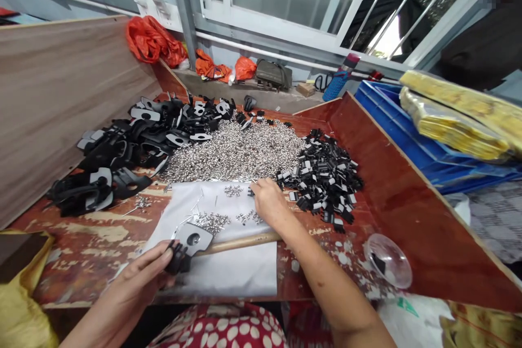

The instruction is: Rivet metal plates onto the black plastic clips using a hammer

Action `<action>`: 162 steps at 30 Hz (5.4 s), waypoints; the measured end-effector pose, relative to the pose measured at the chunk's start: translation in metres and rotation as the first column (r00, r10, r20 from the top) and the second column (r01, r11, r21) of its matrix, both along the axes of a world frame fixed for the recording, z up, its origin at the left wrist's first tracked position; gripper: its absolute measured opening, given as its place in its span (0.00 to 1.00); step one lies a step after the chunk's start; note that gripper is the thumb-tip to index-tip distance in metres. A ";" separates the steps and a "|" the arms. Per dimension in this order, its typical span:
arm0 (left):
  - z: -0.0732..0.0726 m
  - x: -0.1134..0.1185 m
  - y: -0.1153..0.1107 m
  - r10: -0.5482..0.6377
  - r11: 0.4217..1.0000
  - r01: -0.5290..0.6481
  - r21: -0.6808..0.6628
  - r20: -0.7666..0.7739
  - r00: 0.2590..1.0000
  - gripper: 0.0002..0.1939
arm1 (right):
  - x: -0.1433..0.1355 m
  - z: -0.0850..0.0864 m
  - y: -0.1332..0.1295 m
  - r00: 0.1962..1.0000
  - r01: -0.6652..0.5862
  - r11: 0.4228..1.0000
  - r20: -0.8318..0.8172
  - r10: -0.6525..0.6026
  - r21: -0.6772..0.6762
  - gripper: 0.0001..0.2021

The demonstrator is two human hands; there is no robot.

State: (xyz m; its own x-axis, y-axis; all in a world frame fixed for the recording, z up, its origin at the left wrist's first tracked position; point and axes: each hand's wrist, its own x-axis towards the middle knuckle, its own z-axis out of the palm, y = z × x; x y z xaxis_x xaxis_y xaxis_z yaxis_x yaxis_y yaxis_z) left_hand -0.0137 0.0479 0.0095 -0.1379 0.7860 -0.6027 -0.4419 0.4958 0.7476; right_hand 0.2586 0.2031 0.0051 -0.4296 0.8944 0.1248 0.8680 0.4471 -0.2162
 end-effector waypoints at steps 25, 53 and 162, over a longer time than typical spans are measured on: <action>0.017 0.039 0.011 -0.278 0.921 0.259 0.291 0.026 0.960 0.13 | -0.068 0.012 -0.111 0.690 -0.142 0.981 -0.698 0.194 0.133 0.16; 0.000 0.007 -0.006 -0.166 0.971 0.182 0.152 -0.111 0.980 0.16 | -0.025 -0.005 0.031 0.995 -0.084 0.994 -0.062 0.080 -0.063 0.01; -0.066 0.004 -0.067 0.069 0.940 0.289 0.182 -0.930 0.361 0.22 | -0.029 0.007 -0.180 0.897 -0.335 0.925 -0.239 0.371 0.180 0.25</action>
